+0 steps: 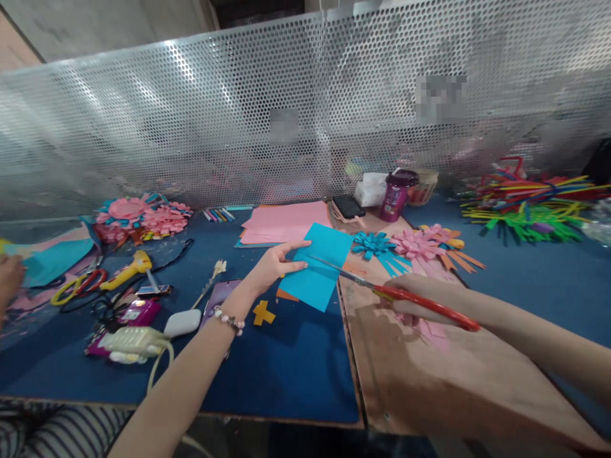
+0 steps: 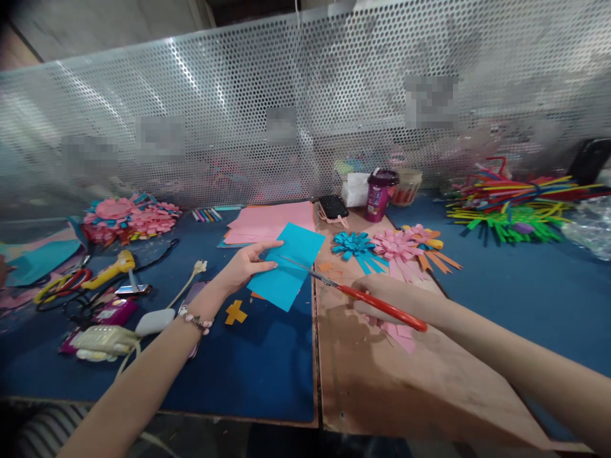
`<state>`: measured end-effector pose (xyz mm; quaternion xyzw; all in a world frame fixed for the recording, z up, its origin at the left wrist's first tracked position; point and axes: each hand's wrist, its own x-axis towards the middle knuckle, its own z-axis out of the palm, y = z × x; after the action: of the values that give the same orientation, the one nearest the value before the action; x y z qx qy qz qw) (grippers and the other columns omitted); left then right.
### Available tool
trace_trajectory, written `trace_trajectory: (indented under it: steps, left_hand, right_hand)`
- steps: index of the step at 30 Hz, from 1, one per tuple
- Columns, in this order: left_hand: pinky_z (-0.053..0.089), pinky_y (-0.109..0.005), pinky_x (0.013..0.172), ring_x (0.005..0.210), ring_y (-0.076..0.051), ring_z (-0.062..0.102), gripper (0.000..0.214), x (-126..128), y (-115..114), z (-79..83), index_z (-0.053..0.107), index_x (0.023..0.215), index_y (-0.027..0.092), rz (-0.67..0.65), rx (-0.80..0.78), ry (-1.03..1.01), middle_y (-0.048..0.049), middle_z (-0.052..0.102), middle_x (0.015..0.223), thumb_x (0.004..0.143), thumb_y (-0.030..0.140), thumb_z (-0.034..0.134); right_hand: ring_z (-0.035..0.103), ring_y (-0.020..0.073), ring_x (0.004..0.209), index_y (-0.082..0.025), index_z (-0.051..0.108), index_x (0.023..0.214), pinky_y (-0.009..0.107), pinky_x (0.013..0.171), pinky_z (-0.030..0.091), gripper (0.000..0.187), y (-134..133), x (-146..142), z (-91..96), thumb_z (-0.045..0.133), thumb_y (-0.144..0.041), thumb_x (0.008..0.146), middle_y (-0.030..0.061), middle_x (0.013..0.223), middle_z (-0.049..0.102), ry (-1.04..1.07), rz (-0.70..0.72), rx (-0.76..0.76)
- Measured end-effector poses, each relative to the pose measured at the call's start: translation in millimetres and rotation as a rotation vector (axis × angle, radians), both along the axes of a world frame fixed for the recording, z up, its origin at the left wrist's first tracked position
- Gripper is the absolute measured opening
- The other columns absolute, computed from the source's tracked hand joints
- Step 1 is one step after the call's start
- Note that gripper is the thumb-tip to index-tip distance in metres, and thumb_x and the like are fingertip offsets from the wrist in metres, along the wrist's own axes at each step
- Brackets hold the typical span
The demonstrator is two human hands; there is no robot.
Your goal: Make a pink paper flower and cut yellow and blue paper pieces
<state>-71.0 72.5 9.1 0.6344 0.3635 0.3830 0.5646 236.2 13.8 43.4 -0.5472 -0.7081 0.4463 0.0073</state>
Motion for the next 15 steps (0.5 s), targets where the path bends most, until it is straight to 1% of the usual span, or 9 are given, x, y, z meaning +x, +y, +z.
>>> trace_trajectory:
  steps: [3, 5, 9, 13, 15]
  left_hand:
    - [0.05, -0.029, 0.062, 0.071, -0.015, 0.061, 0.059, 0, -1, 0.4, 0.055, 0.126, 0.024, -0.003, 0.002, 0.002, -0.0074, 0.064, 0.111, 0.07, 0.027, 0.073]
    - [0.05, -0.028, 0.061, 0.07, -0.014, 0.061, 0.059, 0, -1, 0.6, 0.056, 0.126, 0.023, -0.001, 0.005, 0.008, -0.0073, 0.065, 0.111, 0.07, 0.026, 0.073]
    - [0.05, -0.028, 0.06, 0.069, -0.014, 0.061, 0.059, 0, -1, 1.5, 0.055, 0.126, 0.024, -0.006, 0.003, 0.014, -0.0074, 0.064, 0.112, 0.07, 0.026, 0.073]
    - [0.05, -0.029, 0.061, 0.071, -0.014, 0.062, 0.06, 0, -1, 1.7, 0.054, 0.127, 0.023, -0.017, -0.014, 0.003, -0.0081, 0.064, 0.113, 0.071, 0.026, 0.073]
    - [0.05, -0.029, 0.061, 0.069, -0.014, 0.061, 0.06, 0, 0, 0.9, 0.054, 0.127, 0.023, -0.013, -0.01, 0.006, -0.0085, 0.064, 0.114, 0.071, 0.026, 0.073]
  right_hand:
    - [0.066, 0.0217, 0.061, -0.016, 0.057, 0.083, 0.031, 0.055, 0.054, 0.012, 0, 0, -1.4, 0.051, -0.02, 0.073, 0.0064, 0.071, 0.065, -0.03, 0.011, 0.035]
    - [0.065, 0.021, 0.058, -0.016, 0.057, 0.082, 0.03, 0.052, 0.053, 0.012, 1, 0, -2.9, 0.049, -0.021, 0.076, 0.0061, 0.068, 0.065, -0.059, 0.017, 0.053]
    - [0.065, 0.0198, 0.056, -0.017, 0.057, 0.082, 0.028, 0.05, 0.053, 0.014, 4, 2, -9.0, 0.045, -0.025, 0.081, 0.0054, 0.067, 0.065, -0.061, 0.018, 0.043]
    - [0.063, 0.0188, 0.053, -0.017, 0.055, 0.081, 0.027, 0.045, 0.05, 0.012, 7, 10, -18.4, 0.05, -0.028, 0.08, 0.0044, 0.066, 0.064, -0.092, 0.094, 0.123]
    - [0.063, 0.0182, 0.053, -0.017, 0.055, 0.082, 0.026, 0.044, 0.048, 0.013, 8, 13, -21.6, 0.051, -0.029, 0.08, 0.0042, 0.067, 0.064, -0.095, 0.113, 0.131]
